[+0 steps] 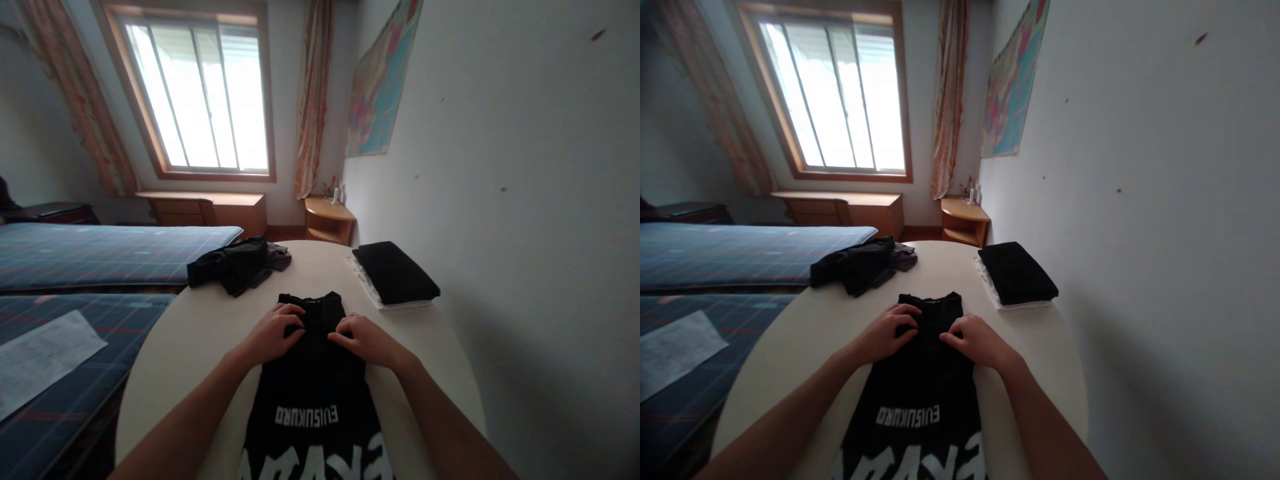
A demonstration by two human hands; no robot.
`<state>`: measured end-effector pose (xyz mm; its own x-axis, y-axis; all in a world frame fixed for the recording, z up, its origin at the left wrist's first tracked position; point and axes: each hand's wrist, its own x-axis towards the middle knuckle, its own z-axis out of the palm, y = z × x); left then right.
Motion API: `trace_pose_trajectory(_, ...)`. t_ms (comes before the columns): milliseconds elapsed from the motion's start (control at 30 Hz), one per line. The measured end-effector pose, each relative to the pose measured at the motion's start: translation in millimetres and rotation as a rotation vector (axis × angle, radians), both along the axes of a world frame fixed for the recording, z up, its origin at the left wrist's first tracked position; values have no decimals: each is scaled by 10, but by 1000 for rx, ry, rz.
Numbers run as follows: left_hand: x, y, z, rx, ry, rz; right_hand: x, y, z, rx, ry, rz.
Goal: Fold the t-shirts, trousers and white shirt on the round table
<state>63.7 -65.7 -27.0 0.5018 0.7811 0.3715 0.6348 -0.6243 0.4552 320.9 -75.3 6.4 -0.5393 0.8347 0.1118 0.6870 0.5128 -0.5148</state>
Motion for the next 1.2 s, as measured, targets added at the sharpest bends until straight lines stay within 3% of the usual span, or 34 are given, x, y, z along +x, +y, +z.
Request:
trace_pose_trajectory(133,8,14,30,-10,29,1,25,72,-36,-41,91,-83)
trace_pose_trajectory(233,0,49,6,-39,39,111,52,113,-73,-94,161,-206)
trace_pose_trajectory(333,-9,73,-21,-60,48,221,70,129,-122,-98,203,-210)
trace_pose_trajectory(500,-28,95,-40,-191,88,422,88,123,-207,-68,112,-247)
trace_pose_trajectory(600,-65,132,-71,-247,86,440,103,122,-234,-56,38,-327)
trace_pose_trajectory(733,-135,187,-127,-289,-62,366,159,140,-258,-90,20,-391)
trace_pose_trajectory(900,-182,217,-123,-283,-314,335,241,231,-232,-149,180,-319)
trace_pose_trajectory(1067,-191,346,129,-298,-592,321,241,463,52,-87,337,-244)
trace_pose_trajectory(1200,-188,579,288,-197,-646,439,168,770,171,71,376,-236)
